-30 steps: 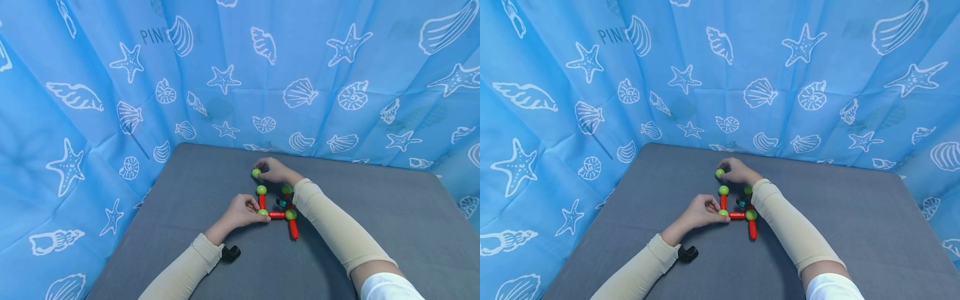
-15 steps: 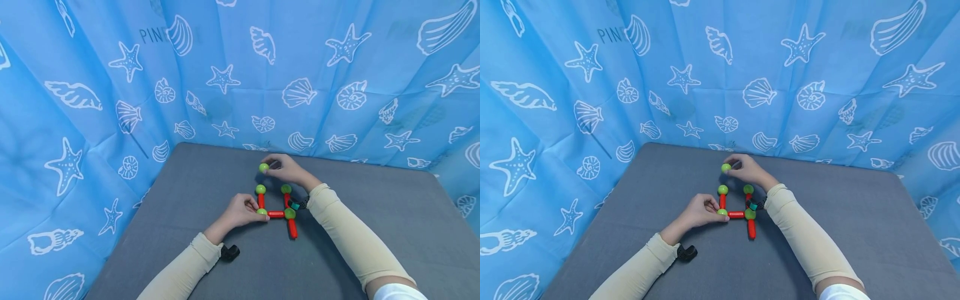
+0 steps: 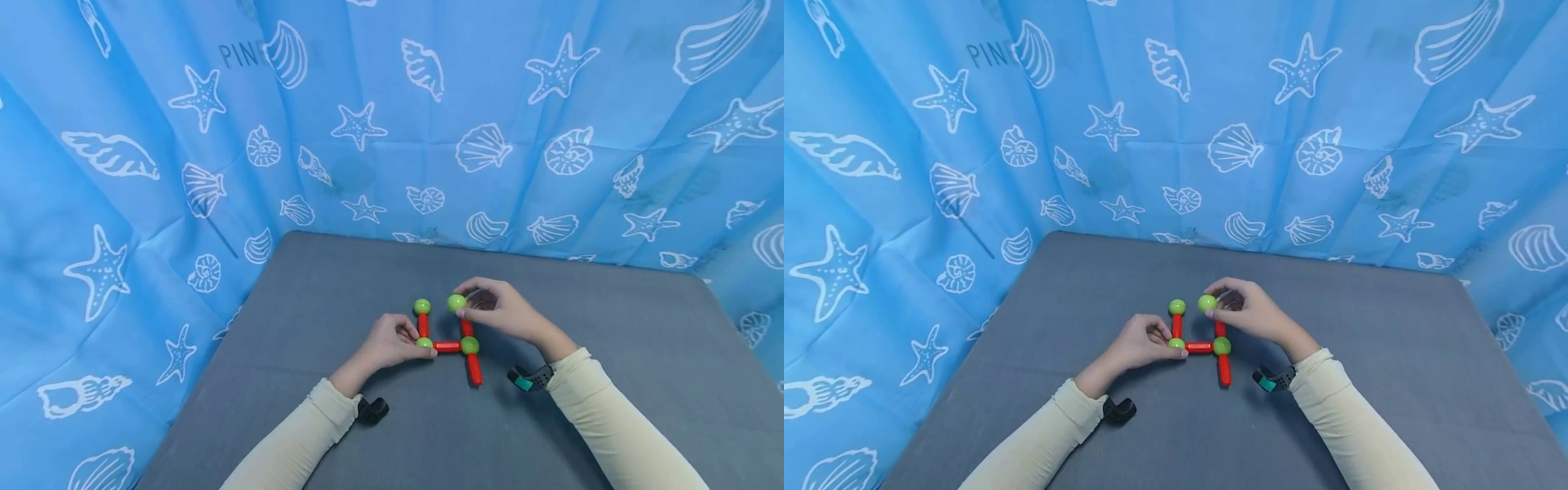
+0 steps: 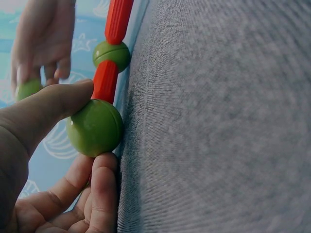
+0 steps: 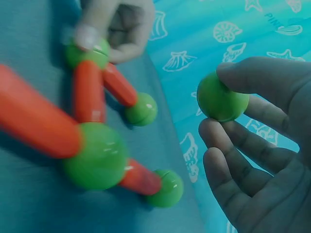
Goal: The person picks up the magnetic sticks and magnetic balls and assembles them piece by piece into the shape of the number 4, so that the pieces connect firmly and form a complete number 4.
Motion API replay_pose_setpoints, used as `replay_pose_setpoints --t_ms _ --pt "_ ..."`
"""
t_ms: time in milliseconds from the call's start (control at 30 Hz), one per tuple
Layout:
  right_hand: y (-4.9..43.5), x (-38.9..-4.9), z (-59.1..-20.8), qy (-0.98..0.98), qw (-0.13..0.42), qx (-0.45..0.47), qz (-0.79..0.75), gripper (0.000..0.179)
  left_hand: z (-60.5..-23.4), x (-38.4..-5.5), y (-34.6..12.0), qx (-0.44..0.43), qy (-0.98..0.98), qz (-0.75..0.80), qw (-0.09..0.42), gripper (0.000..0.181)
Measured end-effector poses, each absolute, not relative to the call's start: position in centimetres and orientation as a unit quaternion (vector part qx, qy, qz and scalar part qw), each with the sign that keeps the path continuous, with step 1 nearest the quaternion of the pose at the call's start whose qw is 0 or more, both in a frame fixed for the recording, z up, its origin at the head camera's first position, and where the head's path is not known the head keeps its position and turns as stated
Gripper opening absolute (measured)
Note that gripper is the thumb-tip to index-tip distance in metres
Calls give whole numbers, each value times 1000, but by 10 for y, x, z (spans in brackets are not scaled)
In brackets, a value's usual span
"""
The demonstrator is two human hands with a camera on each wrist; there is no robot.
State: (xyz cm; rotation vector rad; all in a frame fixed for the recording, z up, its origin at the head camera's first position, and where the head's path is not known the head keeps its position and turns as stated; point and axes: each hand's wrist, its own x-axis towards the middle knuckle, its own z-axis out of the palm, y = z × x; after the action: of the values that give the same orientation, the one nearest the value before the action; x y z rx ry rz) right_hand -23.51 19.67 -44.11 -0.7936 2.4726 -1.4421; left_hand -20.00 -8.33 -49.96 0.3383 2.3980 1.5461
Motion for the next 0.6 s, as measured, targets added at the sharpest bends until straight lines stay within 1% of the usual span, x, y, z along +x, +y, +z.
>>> replay_pose_setpoints --t_ms 300,600 --pt "219 -185 -458 818 101 -281 -492 31 -497 -199 -82 104 831 528 138 37" --pt "232 -153 -472 803 126 -282 -510 30 -496 -199 -82 99 829 530 146 37"
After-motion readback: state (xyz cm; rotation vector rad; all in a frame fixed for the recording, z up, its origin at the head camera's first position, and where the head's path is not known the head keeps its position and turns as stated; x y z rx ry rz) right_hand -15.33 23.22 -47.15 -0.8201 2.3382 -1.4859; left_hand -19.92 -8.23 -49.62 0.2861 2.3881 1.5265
